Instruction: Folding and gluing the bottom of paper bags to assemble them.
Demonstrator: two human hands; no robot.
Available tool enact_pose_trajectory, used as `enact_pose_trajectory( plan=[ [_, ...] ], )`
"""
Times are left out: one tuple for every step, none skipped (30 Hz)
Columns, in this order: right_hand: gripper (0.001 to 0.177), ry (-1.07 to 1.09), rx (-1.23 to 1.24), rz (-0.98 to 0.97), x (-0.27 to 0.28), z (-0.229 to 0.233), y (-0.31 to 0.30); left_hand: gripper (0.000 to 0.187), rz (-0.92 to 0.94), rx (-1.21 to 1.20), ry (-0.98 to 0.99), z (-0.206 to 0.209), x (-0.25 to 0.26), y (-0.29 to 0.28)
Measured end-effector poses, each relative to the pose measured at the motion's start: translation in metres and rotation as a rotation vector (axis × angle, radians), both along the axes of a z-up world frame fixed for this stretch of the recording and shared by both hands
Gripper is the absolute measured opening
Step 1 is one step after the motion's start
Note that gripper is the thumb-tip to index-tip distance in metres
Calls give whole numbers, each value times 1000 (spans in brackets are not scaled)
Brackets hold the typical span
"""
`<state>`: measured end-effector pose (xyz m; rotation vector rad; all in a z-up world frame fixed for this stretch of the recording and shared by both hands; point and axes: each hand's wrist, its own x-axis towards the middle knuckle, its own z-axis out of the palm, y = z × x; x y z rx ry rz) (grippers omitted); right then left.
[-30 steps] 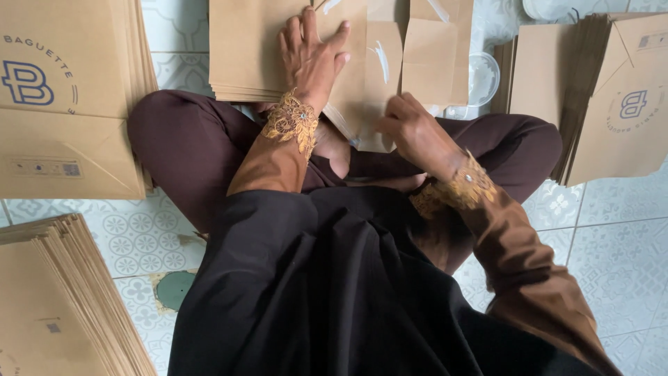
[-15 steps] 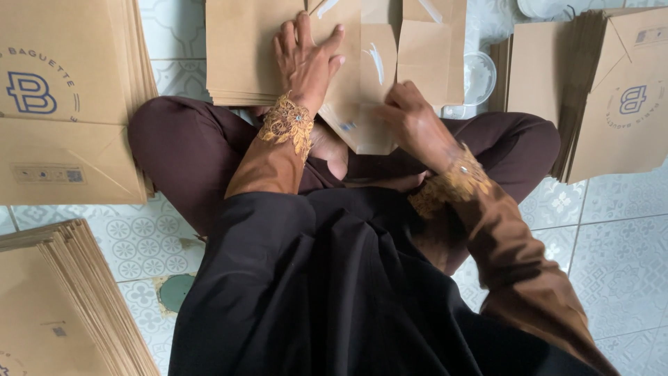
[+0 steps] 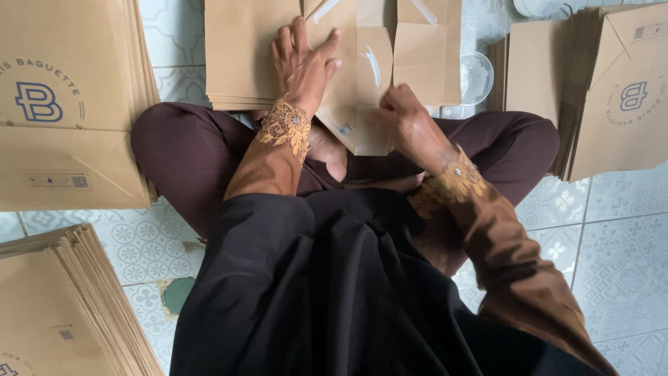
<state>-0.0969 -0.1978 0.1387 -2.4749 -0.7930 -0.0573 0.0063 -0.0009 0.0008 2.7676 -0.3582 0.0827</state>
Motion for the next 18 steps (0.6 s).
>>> enact_pose_trajectory(
  plan=[
    [18,39,-1,27,-5,2,-5,47,10,12,-28,-2,0,-1],
    [19,78,0,57,-10,4,-10,48,22,25,-57,-4,0,0],
    [19,81,1,59,-9,2,-9,48,24,26,-54,-3,-1,0],
    [16,75,-6,41,-9,1,-8,47,20,23,-55,-2,0,0],
    [14,69,-12,24,-8,0,-8,47,15,20,-55,-1,0,-1],
    [14,66,-11,20,-6,-1,-1,47,11,21,-58,2,0,-1],
    [12,48,32,18,-3,-1,6,46,6,23,-16,5,0,0],
    [10,31,77,18,0,-1,14,46,3,28,27,9,0,1],
    [10,29,80,15,-2,-1,13,46,0,31,25,9,-1,1],
    [9,28,66,24,-3,-1,11,46,-1,20,19,9,-1,1],
    [8,28,52,32,-4,-2,10,46,-1,9,12,9,-1,1],
    [8,29,50,35,-7,0,6,46,1,7,13,8,-1,1],
    [7,31,8,55,-11,1,1,46,5,25,14,6,0,1],
    [9,36,-36,73,-15,2,-4,47,7,43,18,4,-1,0],
    [9,40,-38,74,-16,0,-5,47,7,40,21,3,-1,0],
    [7,80,0,53,-17,-1,-6,47,7,43,5,2,0,0],
    [6,121,39,31,-19,-3,-7,48,6,46,-12,2,0,0],
    [6,119,40,31,-14,-4,-3,48,5,47,-14,2,0,0]
  ],
)
